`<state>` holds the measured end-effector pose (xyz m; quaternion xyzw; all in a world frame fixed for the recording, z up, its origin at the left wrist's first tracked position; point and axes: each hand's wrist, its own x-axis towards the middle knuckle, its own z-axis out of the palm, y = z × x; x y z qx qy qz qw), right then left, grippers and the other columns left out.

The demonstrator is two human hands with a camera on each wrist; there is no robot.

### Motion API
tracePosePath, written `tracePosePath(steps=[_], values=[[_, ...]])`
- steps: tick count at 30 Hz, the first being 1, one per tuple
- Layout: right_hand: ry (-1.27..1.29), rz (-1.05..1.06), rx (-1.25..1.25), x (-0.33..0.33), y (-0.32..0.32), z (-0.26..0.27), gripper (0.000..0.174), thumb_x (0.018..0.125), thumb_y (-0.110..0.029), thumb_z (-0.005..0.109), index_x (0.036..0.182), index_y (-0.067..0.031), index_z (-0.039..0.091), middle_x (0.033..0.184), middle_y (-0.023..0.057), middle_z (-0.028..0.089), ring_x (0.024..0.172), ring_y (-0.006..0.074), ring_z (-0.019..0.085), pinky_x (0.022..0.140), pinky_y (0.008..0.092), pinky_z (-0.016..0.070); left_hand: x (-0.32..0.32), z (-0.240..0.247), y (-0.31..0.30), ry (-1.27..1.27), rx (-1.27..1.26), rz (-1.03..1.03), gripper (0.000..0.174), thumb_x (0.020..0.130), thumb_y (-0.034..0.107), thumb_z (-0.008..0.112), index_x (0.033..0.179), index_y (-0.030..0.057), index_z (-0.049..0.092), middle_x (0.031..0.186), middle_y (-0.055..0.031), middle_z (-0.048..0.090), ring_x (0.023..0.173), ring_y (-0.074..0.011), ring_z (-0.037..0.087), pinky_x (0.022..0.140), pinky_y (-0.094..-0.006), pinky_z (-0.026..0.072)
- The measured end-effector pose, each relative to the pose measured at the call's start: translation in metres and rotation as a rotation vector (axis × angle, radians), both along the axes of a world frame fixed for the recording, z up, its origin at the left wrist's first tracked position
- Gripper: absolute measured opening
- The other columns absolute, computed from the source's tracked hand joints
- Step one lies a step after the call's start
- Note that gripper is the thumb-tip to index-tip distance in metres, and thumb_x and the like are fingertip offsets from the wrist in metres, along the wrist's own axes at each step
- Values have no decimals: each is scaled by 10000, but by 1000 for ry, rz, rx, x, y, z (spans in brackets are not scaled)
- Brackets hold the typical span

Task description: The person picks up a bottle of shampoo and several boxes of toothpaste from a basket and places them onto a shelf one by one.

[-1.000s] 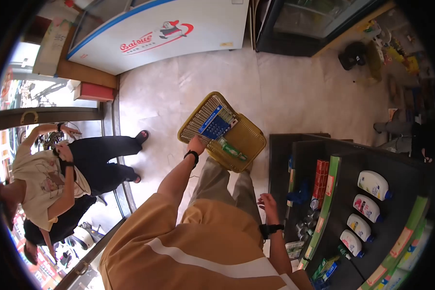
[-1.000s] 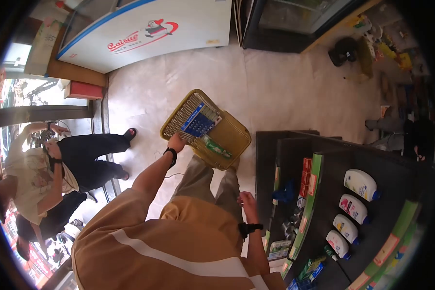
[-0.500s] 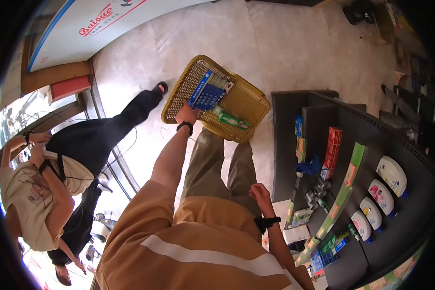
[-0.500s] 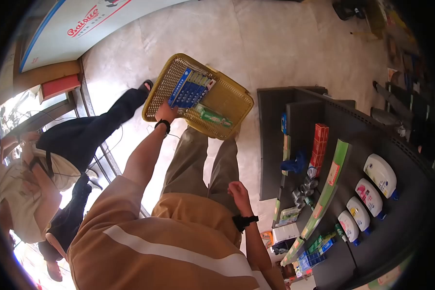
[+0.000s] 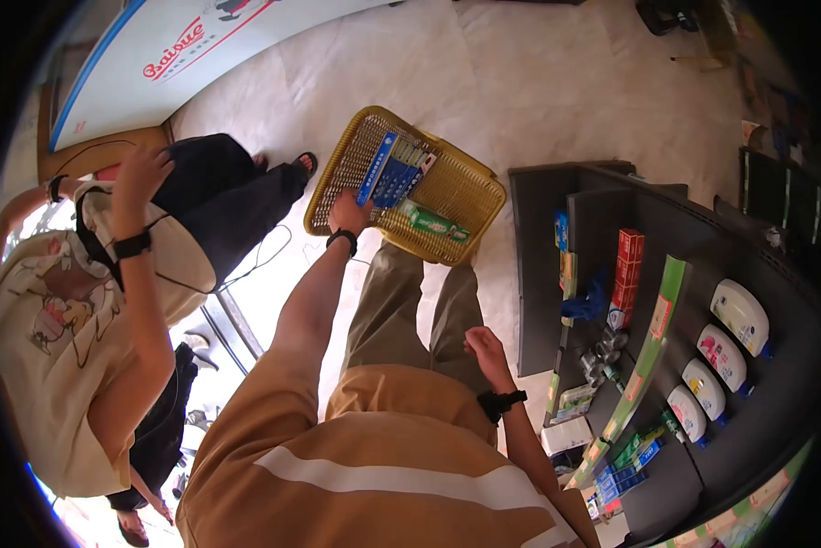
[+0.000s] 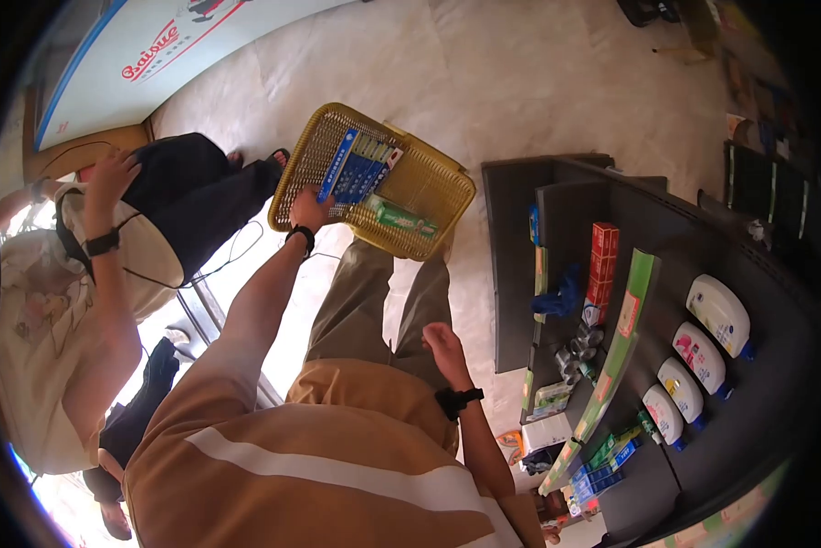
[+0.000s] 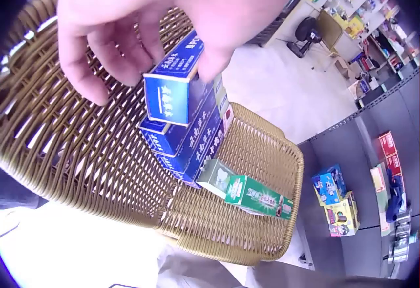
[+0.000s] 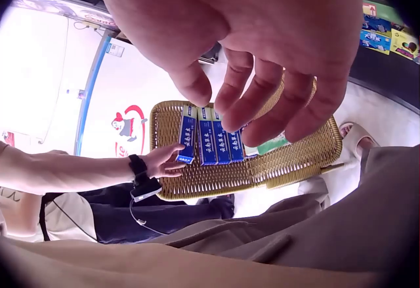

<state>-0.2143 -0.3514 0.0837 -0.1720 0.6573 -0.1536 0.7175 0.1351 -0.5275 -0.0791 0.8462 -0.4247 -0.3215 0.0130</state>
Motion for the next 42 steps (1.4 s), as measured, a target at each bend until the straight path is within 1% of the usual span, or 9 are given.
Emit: tracePosePath(steps=[9, 14, 20, 24, 28, 32, 37, 39, 42], values=[[53, 136, -224, 6, -15, 9, 173, 919, -198, 650, 1018, -64, 601, 875, -7, 610, 790, 78, 587, 711, 222, 470, -9, 53, 42, 275, -140, 75, 530, 825, 455, 646, 1103, 4, 649, 1000, -198, 693, 946, -367, 660, 844, -446, 502], [176, 57, -329, -6, -30, 20, 243, 887, -175, 674, 1078, -40, 606, 875, 25, 632, 775, 102, 597, 711, 242, 480, -12, 112, 66, 783, -14, -171, 438, 860, 370, 686, 1126, 24, 663, 957, -137, 716, 883, -239, 690, 791, -353, 526], [421, -178, -363, -21, 4, 51, 402, 879, -175, 670, 1252, -68, 568, 1124, 65, 642, 902, 141, 632, 790, 278, 486, -40, 186, 78, 1209, 90, -604, 402, 888, 279, 686, 1186, 17, 625, 991, -90, 703, 869, -193, 656, 811, -323, 515], [176, -262, -210, -26, 49, 65, 574, 855, -89, 638, 1398, -94, 453, 1229, 65, 610, 1003, 144, 615, 826, 299, 488, -61, 218, 67, 1206, 215, -817, 350, 933, 262, 634, 1200, 38, 606, 1006, -81, 684, 895, -166, 622, 837, -307, 493], [115, -472, -434, -8, 75, 84, 587, 874, -110, 689, 1395, -53, 425, 1138, 76, 622, 953, 133, 623, 779, 263, 505, -82, 226, 60, 1012, 150, -1122, 320, 946, 318, 588, 1141, 67, 622, 957, -122, 689, 821, -239, 653, 740, -338, 505], [193, -494, -437, -18, 94, 76, 577, 881, -267, 705, 1345, -18, 468, 1114, 103, 632, 903, 148, 621, 790, 290, 506, -108, 261, 62, 943, 264, -1121, 397, 948, 312, 607, 1236, 40, 598, 1024, -87, 692, 884, -150, 650, 812, -299, 502], [325, -480, -499, -29, 130, 101, 614, 867, -347, 716, 1297, 28, 491, 1143, 107, 592, 923, 160, 629, 804, 286, 503, -123, 244, 98, 975, 142, -1036, 382, 917, 289, 664, 1192, 29, 615, 1018, -50, 687, 875, -121, 623, 785, -284, 495], [368, -505, -569, -31, 162, 85, 627, 863, -370, 718, 1287, 35, 498, 1134, 105, 596, 929, 157, 625, 805, 285, 501, -137, 240, 119, 1117, 149, -788, 383, 894, 269, 698, 1187, 37, 611, 1019, -46, 678, 883, -121, 605, 777, -282, 491], [369, -586, -582, -48, 209, 84, 615, 868, -395, 707, 1274, 25, 515, 1113, 87, 608, 948, 149, 620, 807, 279, 495, -180, 257, 152, 1092, 55, -898, 327, 893, 171, 698, 1179, 40, 607, 1047, -33, 647, 900, -97, 577, 806, -251, 471]])
